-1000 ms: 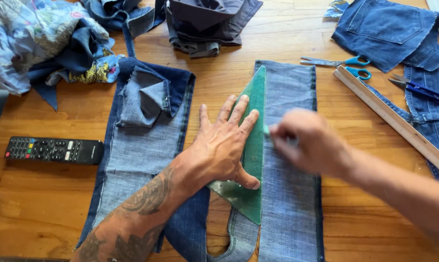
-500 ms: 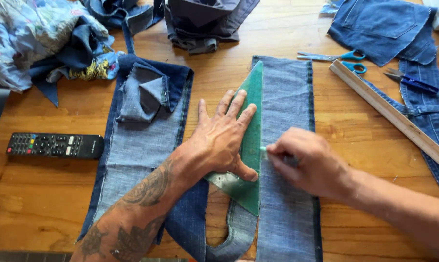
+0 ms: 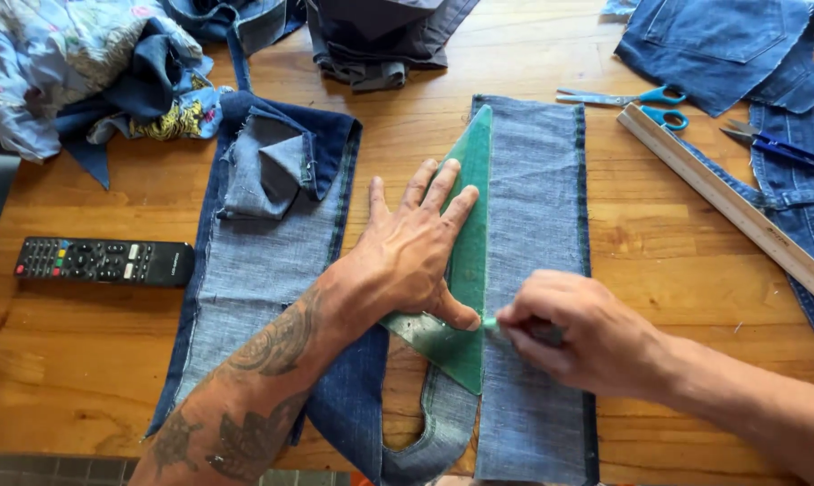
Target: The person measures a denim fabric strip using a ruler and chalk, then marks a line with a triangular ruler. They use scissors to cut along the marked line on the fabric.
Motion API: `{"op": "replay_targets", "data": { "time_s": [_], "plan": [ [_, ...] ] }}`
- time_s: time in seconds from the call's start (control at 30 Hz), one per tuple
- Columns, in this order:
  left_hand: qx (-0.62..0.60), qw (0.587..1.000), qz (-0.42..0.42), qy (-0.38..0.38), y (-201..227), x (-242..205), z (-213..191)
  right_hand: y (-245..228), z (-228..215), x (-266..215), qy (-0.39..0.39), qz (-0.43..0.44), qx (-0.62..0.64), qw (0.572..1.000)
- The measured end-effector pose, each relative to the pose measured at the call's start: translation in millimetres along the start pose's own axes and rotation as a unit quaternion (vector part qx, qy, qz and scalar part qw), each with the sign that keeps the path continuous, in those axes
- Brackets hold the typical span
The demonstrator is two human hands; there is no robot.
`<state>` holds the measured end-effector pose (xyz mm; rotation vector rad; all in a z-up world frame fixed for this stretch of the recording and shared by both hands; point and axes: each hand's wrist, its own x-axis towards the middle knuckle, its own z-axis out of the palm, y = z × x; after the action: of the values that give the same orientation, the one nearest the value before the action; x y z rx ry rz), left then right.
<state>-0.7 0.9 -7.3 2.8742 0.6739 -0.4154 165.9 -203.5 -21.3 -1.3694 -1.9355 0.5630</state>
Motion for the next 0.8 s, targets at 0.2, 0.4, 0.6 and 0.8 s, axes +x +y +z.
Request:
{"op": "replay_targets", "data": {
  "time_s": [0.2, 0.4, 0.6, 0.8],
  "plan": [
    [-0.003, 1.0, -0.005, 0.007, -2, 1, 1, -24, 5, -5, -0.038, -0.058, -0.015, 0.997],
    [-0.01, 1.0, 0.0, -0.003, 0, -1, 1, -1, 2, 2, 0.023, -0.007, -0.001, 1.0],
    [-0.012, 1.0, 0.007, 0.01, -2, 1, 0, 3, 1, 6, 0.044, 0.002, -0.05, 0.998],
    [-0.006, 1.0, -0.005, 0.001, -2, 1, -3, -23, -5, 0, -0.061, -0.047, 0.084, 0.993]
  ]
}}
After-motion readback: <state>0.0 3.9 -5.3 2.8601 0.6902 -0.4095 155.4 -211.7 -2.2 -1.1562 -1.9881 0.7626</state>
